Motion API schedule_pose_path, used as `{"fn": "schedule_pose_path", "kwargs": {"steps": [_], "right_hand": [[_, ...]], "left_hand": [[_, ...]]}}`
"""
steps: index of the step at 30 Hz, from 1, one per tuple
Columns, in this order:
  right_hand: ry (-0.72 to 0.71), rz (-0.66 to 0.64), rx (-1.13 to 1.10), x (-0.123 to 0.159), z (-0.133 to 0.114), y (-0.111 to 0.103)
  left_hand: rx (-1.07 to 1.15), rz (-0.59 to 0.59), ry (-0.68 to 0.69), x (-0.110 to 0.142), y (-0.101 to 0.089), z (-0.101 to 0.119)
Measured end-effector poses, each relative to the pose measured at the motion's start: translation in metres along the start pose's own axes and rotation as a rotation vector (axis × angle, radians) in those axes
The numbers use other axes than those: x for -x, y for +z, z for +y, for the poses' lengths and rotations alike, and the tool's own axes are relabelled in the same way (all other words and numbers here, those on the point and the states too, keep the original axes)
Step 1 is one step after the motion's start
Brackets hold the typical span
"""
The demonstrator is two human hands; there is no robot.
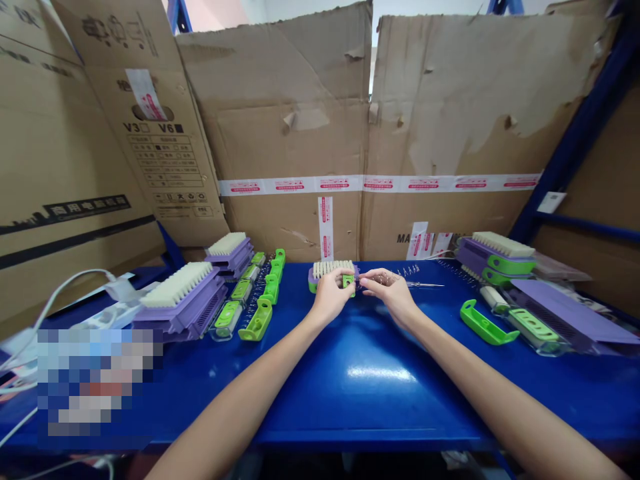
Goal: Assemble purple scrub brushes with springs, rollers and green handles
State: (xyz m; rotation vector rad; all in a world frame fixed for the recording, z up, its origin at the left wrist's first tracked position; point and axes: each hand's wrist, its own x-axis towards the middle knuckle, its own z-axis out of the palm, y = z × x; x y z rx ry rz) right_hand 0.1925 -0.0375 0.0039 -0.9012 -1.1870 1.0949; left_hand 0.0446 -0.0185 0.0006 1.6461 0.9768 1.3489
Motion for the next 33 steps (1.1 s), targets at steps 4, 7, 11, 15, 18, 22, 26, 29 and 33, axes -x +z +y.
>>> {"fn": "schedule_pose_path", "kwargs": {"steps": [4,7,11,15,18,22,26,29,33], "right_hand": [[0.01,-0.033,0.058,0.0,-0.001,0.001],[0.004,-0.05,0.106,-0.001,0.0,0.0],[-0.05,-0.09,0.198,-0.004,0.005,-0.002],[-0.114,-0.117,0.251,-0.006,0.01,-0.004],[-0.173,-0.149,0.311,-0.006,0.01,-0.005],[-0.255,-0.177,0.445,-0.005,0.01,-0.007],[-0.313,-0.153,0.515,-0.005,0.014,-0.009],[-0.315,-0.131,0.479,-0.006,0.019,-0.011],[-0.314,-0.123,0.491,-0.008,0.025,-0.012]], "left_hand": [[-0.045,-0.016,0.05,0.001,0.001,-0.006],[-0.029,-0.062,0.08,0.001,0.001,-0.01],[0.041,-0.112,0.062,0.002,0.001,-0.012],[0.042,-0.11,0.007,0.002,0.002,-0.012],[0.042,-0.1,-0.042,0.001,0.002,-0.011],[0.064,-0.09,-0.08,0.001,0.001,-0.008],[0.087,-0.112,-0.097,0.001,0.0,-0.004],[0.09,-0.121,-0.113,0.001,0.0,-0.002],[0.096,-0.161,-0.102,0.002,-0.001,-0.002]]}}
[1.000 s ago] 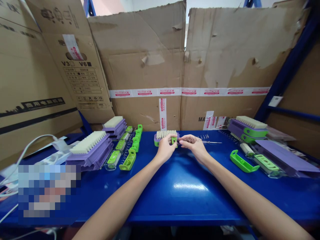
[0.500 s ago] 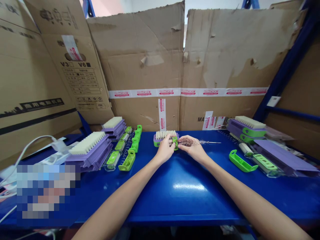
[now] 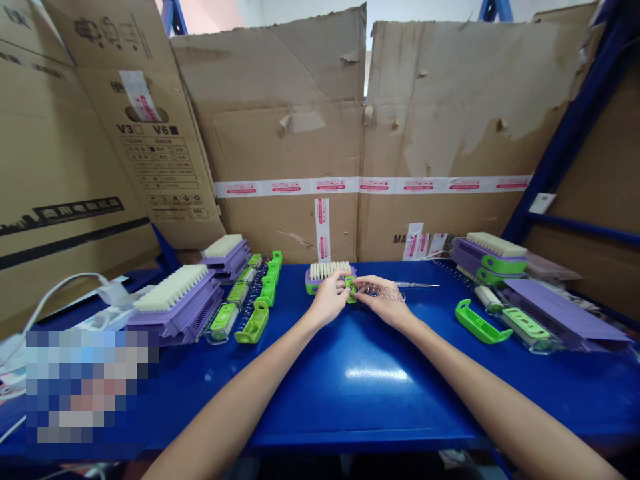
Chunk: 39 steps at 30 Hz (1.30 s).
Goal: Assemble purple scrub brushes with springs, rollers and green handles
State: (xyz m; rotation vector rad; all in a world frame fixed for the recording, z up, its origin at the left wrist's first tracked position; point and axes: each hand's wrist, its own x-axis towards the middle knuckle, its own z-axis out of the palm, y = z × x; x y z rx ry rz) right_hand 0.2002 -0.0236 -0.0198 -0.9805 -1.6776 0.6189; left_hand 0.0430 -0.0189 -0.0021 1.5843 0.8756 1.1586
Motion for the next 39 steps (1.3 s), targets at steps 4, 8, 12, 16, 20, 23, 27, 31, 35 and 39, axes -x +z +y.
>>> {"fn": "schedule_pose_path", "kwargs": {"steps": [4,8,12,16,20,23,27,31,35,39], "right_hand": [[-0.004,0.01,-0.001,0.001,0.0,0.002],[0.019,0.032,0.0,0.001,-0.008,0.002],[0.017,0.038,0.03,0.001,-0.013,0.003],[-0.011,0.03,0.074,0.0,-0.014,0.004],[-0.049,0.028,0.094,0.001,-0.012,0.004],[-0.073,0.008,0.097,0.001,-0.011,0.004],[-0.112,0.009,0.114,0.001,-0.011,0.003],[-0.103,0.018,0.136,0.0,-0.011,0.003],[-0.057,0.028,0.111,0.0,-0.012,0.005],[-0.029,0.03,0.083,0.001,-0.014,0.005]], "left_hand": [[0.011,-0.034,0.004,0.001,-0.001,0.0],[-0.018,-0.03,-0.006,0.001,0.0,0.0],[-0.079,0.01,-0.001,0.002,0.002,-0.001],[-0.11,0.036,-0.01,0.001,0.002,-0.003],[-0.053,0.033,-0.002,-0.001,0.001,-0.004],[-0.036,0.035,0.0,-0.001,0.0,-0.004],[-0.012,0.026,0.029,-0.001,-0.002,-0.005],[0.003,0.042,0.022,-0.002,-0.002,-0.006],[-0.03,0.061,-0.004,-0.003,-0.002,-0.004],[-0.029,0.047,0.003,-0.001,-0.002,-0.004]]}}
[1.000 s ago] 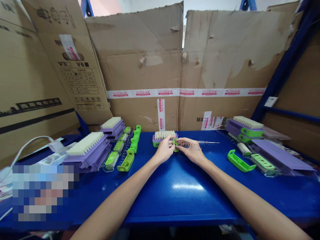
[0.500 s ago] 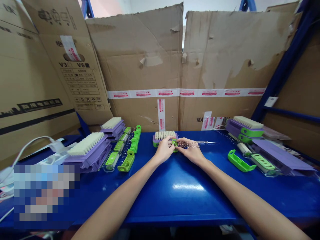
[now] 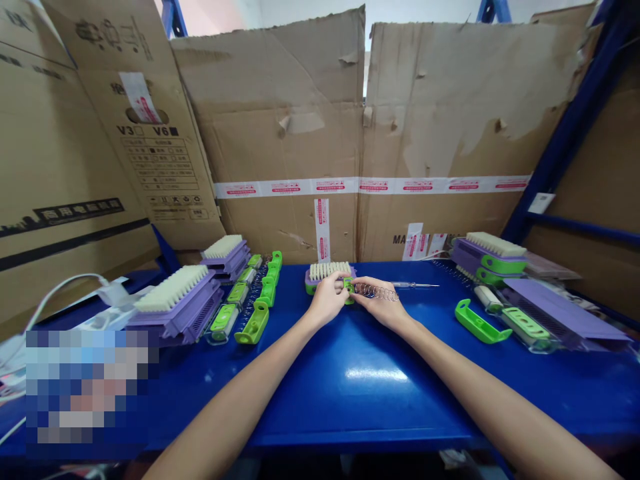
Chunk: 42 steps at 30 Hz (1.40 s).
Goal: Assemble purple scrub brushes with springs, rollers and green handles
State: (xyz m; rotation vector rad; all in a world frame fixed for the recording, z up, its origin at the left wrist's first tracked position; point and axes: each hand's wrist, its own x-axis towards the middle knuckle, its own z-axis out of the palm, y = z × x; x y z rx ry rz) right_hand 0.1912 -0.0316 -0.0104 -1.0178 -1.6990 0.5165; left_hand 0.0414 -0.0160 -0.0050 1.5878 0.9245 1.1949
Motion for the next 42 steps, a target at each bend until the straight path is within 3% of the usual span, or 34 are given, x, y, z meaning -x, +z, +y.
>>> {"fn": "schedule_pose_path", "kwargs": {"steps": [13,20,32,42], "right_hand": [[0.029,0.029,0.018,0.002,-0.001,0.001],[-0.065,-0.161,0.026,-0.001,-0.001,-0.008],[0.053,-0.167,0.024,-0.004,0.002,-0.006],[0.139,-0.167,-0.011,-0.008,0.003,-0.003]], "left_hand": [[0.015,-0.036,0.007,-0.001,-0.002,0.0],[-0.072,-0.085,0.006,-0.003,-0.01,0.001],[0.091,-0.257,-0.177,-0.002,-0.013,0.004],[0.054,-0.235,-0.184,0.0,-0.007,0.012]]}}
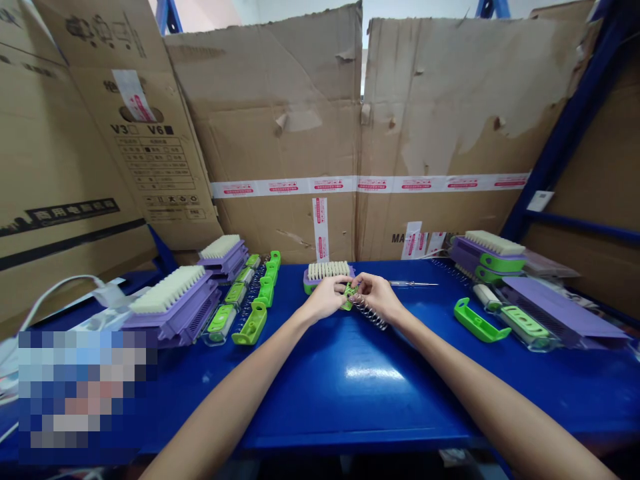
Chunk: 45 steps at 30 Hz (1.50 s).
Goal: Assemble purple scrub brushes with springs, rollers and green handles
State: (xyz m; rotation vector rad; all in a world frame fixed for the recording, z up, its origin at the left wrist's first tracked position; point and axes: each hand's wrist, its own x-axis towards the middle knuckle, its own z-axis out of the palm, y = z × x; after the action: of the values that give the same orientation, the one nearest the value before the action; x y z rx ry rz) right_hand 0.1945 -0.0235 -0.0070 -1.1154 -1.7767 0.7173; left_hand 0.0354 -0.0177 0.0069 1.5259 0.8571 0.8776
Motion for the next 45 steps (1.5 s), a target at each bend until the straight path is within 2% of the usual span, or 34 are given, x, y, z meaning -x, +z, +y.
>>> {"fn": "schedule_pose_path", "kwargs": {"steps": [8,12,16,19,23,26,29,33,37,39,42,45], "right_hand": [[0.007,0.015,0.075,-0.001,-0.009,0.002],[-0.01,0.03,0.124,-0.001,-0.006,0.002],[-0.065,-0.071,0.058,0.001,-0.002,0.0],[-0.046,-0.118,0.017,0.004,-0.002,0.0],[-0.141,0.016,0.06,0.005,-0.005,0.002],[-0.191,0.054,0.063,0.005,-0.005,0.003],[-0.153,0.06,0.018,0.004,-0.005,0.003],[-0.056,0.068,-0.044,0.003,-0.005,0.0],[0.012,0.075,-0.082,0.003,-0.004,-0.002],[0.061,0.074,-0.082,0.003,-0.002,-0.002],[0.084,0.058,-0.068,0.004,0.0,-0.001],[0.054,0.095,-0.021,0.003,0.001,-0.004]], "left_hand": [[-0.041,0.059,-0.036,0.002,0.005,0.005],[0.027,0.055,-0.035,0.0,0.005,0.003],[0.149,0.056,-0.09,0.001,0.0,0.002],[0.191,0.127,-0.12,0.001,-0.003,0.004],[0.227,0.199,-0.107,0.0,-0.005,0.005],[0.216,0.147,-0.056,-0.001,-0.004,0.002],[0.163,0.069,0.028,-0.002,-0.001,-0.003],[-0.056,0.019,0.031,-0.001,0.0,-0.007],[-0.584,0.101,0.132,0.002,0.001,-0.009],[-0.78,0.149,0.137,0.004,0.003,-0.009],[-0.915,0.185,0.102,0.008,0.006,-0.007],[-1.011,0.211,0.18,0.011,0.005,-0.003]]}}
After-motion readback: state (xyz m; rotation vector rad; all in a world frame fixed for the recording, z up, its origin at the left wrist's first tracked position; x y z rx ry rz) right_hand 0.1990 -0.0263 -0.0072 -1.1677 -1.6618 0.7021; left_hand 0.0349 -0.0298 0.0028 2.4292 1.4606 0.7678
